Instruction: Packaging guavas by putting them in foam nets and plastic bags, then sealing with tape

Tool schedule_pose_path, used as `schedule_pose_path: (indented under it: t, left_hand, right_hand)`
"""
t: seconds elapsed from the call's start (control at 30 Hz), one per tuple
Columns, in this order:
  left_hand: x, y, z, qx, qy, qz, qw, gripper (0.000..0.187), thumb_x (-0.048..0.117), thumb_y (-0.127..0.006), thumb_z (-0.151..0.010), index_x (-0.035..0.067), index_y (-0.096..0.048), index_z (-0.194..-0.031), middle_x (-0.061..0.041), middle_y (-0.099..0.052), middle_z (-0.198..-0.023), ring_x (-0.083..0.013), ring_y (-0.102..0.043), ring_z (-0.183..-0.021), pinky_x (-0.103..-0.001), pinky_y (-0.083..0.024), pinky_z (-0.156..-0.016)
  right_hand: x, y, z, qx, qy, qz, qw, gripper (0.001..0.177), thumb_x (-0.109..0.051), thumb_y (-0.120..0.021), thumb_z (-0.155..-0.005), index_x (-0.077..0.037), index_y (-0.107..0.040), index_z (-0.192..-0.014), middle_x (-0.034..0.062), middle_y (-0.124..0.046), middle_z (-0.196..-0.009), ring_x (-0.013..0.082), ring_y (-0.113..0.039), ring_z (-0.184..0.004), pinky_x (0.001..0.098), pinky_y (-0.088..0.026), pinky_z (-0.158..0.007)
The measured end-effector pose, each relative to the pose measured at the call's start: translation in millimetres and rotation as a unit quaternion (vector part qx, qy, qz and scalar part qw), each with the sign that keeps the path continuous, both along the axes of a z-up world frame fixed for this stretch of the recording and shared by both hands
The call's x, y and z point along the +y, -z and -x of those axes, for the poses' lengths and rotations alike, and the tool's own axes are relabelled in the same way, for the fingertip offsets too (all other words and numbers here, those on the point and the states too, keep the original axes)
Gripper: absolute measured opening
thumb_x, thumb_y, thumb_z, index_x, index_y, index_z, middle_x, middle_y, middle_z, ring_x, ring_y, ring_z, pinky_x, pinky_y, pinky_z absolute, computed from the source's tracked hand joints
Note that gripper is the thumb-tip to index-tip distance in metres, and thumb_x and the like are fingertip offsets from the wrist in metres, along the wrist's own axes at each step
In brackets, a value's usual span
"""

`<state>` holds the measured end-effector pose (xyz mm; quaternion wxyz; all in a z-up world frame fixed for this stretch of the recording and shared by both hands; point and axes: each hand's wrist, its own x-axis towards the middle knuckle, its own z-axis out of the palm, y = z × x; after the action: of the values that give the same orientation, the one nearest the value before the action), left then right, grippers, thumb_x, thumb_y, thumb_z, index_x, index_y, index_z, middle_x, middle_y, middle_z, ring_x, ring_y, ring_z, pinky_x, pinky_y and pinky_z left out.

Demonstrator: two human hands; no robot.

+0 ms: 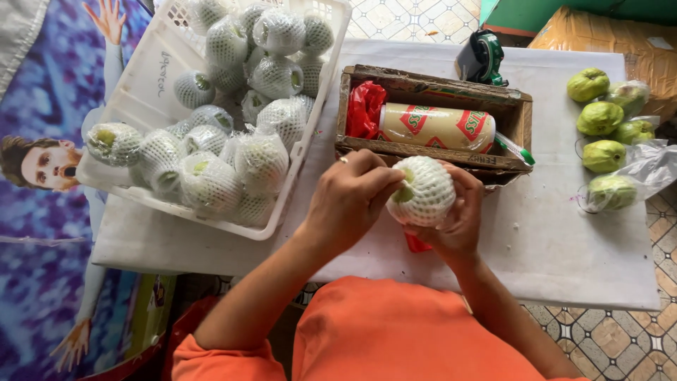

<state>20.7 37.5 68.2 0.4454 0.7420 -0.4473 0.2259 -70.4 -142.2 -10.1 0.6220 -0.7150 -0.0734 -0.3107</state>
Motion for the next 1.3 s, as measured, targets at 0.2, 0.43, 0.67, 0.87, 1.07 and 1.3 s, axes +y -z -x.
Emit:
schedule_pose_path:
  t: [0.2, 0.43, 0.67, 0.87, 1.07, 1.3]
  left_hand:
    - [-13, 23, 24, 0.080, -0.044, -0.033, 0.995, 0.017, 0.007, -0.072, -0.091, 0.012, -0.074, -0.107, -0.008, -0.063, -0.094, -0.0265, -0.068, -0.078, -0.036, -0.056, -0.067]
    - [-12, 49, -10, 0.560, 0.097, 0.073, 0.819, 0.054, 0.024, -0.099, -0.063, 0.007, -0.067, -0.104, -0.006, -0.065, -0.099, -0.0156, -0.065, -0.090, -0.029, -0.056, -0.078]
    - [-20, 99, -7, 0.737, 0.356, 0.142, 0.557, 0.063, 0.020, -0.078, -0.090, 0.006, -0.049, -0.145, -0.021, -0.067, -0.114, -0.0286, -0.077, -0.090, -0.041, -0.066, -0.074]
    - [-35, 109, 19, 0.726, 0.327, 0.310, 0.520, 0.057, 0.027, -0.076, -0.092, 0.008, -0.048, -0.137, -0.014, -0.065, -0.117, -0.0232, -0.074, -0.099, -0.037, -0.066, -0.082]
    - [-86, 173, 36, 0.634, 0.196, 0.500, 0.557, 0.040, 0.022, -0.070, -0.099, 0.015, -0.050, -0.132, -0.013, -0.068, -0.115, -0.0320, -0.075, -0.094, -0.041, -0.067, -0.082]
    - [-159, 244, 30, 0.473, 0.033, 0.519, 0.711, 0.062, 0.027, -0.084, -0.089, 0.012, -0.049, -0.138, -0.007, -0.065, -0.118, -0.0162, -0.067, -0.104, -0.038, -0.063, -0.087]
  right_hand:
    - [-3, 17, 1, -0.015, 0.059, 0.031, 0.998, 0.100, -0.033, -0.097, -0.063, 0.005, -0.040, -0.136, 0.0216, -0.047, -0.141, 0.0331, -0.053, -0.133, 0.0474, -0.039, -0.118]
    - [-18, 25, 5, -0.052, 0.000, -0.007, 0.999, 0.107, -0.039, -0.096, -0.059, 0.003, -0.038, -0.139, 0.0211, -0.048, -0.140, 0.0350, -0.052, -0.136, 0.0491, -0.039, -0.118]
    - [-19, 4, 1, -0.032, -0.067, 0.023, 0.997, 0.107, -0.036, -0.092, -0.066, 0.006, -0.031, -0.144, 0.0338, -0.047, -0.144, 0.0402, -0.051, -0.136, 0.0543, -0.042, -0.111]
    - [-61, 35, 25, 0.109, -0.076, -0.064, 0.989, 0.109, -0.054, -0.080, -0.074, -0.004, -0.028, -0.156, 0.0139, -0.046, -0.152, 0.0178, -0.047, -0.137, 0.0323, -0.043, -0.110]
    - [-106, 139, 75, 0.422, 0.117, -0.027, 0.898, 0.023, -0.028, -0.072, -0.099, -0.007, -0.074, -0.089, 0.0094, -0.065, -0.070, 0.0142, -0.056, -0.060, 0.0287, -0.045, -0.051]
    - [-52, 137, 57, 0.461, 0.079, -0.057, 0.882, 0.029, -0.035, -0.074, -0.096, -0.008, -0.078, -0.088, 0.0124, -0.071, -0.086, 0.0166, -0.059, -0.081, 0.0340, -0.047, -0.069]
